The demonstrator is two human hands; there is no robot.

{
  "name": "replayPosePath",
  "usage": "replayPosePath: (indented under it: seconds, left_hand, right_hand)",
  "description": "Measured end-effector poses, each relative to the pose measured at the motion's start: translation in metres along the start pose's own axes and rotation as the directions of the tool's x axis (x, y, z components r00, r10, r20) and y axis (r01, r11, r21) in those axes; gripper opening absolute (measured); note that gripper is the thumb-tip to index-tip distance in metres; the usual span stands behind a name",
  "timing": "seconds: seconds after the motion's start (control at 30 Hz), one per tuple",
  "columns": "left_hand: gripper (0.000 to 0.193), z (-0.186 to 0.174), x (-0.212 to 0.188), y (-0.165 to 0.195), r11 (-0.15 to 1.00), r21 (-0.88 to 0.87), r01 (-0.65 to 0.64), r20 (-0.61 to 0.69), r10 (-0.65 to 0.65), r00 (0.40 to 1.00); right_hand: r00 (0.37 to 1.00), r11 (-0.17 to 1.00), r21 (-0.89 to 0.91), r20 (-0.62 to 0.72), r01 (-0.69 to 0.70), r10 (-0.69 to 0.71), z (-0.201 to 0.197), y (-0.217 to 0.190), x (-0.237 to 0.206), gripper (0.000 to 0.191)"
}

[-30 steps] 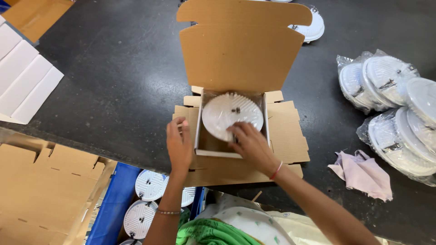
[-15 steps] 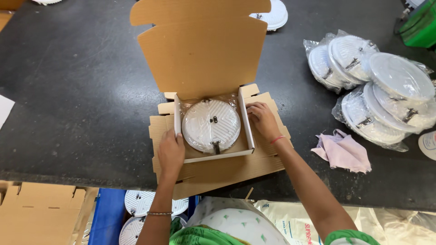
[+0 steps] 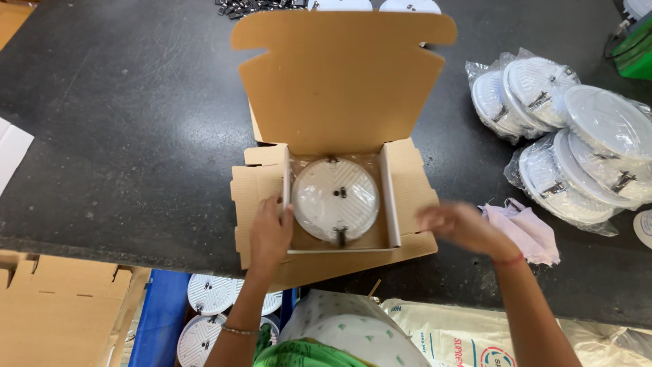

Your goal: The person folds flat cardboard cartons into open boxes on a workbench, inserts white cardboard divider pieces into the box corners, places a plastic-wrapped round LED panel light inside, closes the box, and stacks finished boxes on the table. The cycle is repeated with additional cartons.

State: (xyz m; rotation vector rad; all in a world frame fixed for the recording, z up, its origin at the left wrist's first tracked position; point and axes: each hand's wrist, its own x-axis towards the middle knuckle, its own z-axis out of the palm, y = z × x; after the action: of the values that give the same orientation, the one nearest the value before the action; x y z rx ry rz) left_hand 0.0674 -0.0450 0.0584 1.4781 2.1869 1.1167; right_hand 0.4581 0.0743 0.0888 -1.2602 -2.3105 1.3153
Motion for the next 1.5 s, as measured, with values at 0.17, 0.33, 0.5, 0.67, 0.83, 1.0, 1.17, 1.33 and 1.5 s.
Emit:
replayPosePath:
  seconds: [0.17, 0.33, 0.5, 0.67, 0.83, 1.0, 1.17, 1.33, 1.5]
  left_hand:
    - [0.083, -0.013, 0.048, 0.004, 0.982, -0.141, -0.129, -0.176, 0.103, 0.979]
    - [0.065, -0.037, 0.168, 0.01, 0.872, -0.255, -0.419, -0.379, 0.308, 0.872]
    - [0.019, -0.041, 0.183, 0.039, 0.907, -0.267, -0.326, -0.264, 0.256, 0.93]
    - [0.055, -0.019, 0.145, 0.067, 0.942, -0.177, -0.286, -0.298, 0.226, 0.927]
    - [0.067, -0.032, 0.111, 0.027, 0.76, -0.482, -0.436, -0.078, 0.458, 0.885]
    - [0.036, -0.046, 0.06, -0.031, 0.748, -0.663, -0.034, 0.413, 0.403, 0.817]
    - [0.054, -0.055, 0.022, -0.031, 0.947, -0.205, -0.248, 0.522, 0.32, 0.79]
    - [0.101, -0.055, -0.013, -0.018, 0.968, -0.131, -0.212, 0.518, 0.249, 0.818]
    - [0.092, -0.04, -0.03, -0.013, 0.966, -0.131, -0.224, 0.393, 0.258, 0.883]
  right_hand:
    - [0.68, 0.977, -0.071, -0.707, 0.203, -0.193, -0.03, -0.013, 0.066, 0.058]
    - [0.644, 0.923, -0.085, -0.692, 0.377, -0.326, -0.06, -0.041, 0.129, 0.044]
    - [0.68, 0.945, -0.039, -0.685, 0.324, -0.261, -0.059, -0.069, 0.15, 0.026]
    - [0.634, 0.934, -0.33, -0.695, 0.138, -0.339, -0.023, -0.099, 0.127, 0.039]
    - [0.841, 0.921, 0.128, -0.468, 0.369, -0.272, -0.01, -0.089, 0.073, 0.048]
    - [0.953, 0.94, 0.185, -0.162, 0.285, -0.257, 0.011, -0.041, 0.026, 0.039]
    - [0.922, 0.867, -0.367, -0.06, 0.337, -0.383, 0.035, -0.029, -0.001, 0.079]
    - [0.986, 0.943, -0.332, -0.144, 0.037, -0.089, 0.083, -0.036, -0.017, 0.118]
    - [0.951, 0.996, -0.062, -0.299, 0.065, -0.081, 0.103, -0.032, -0.016, 0.091]
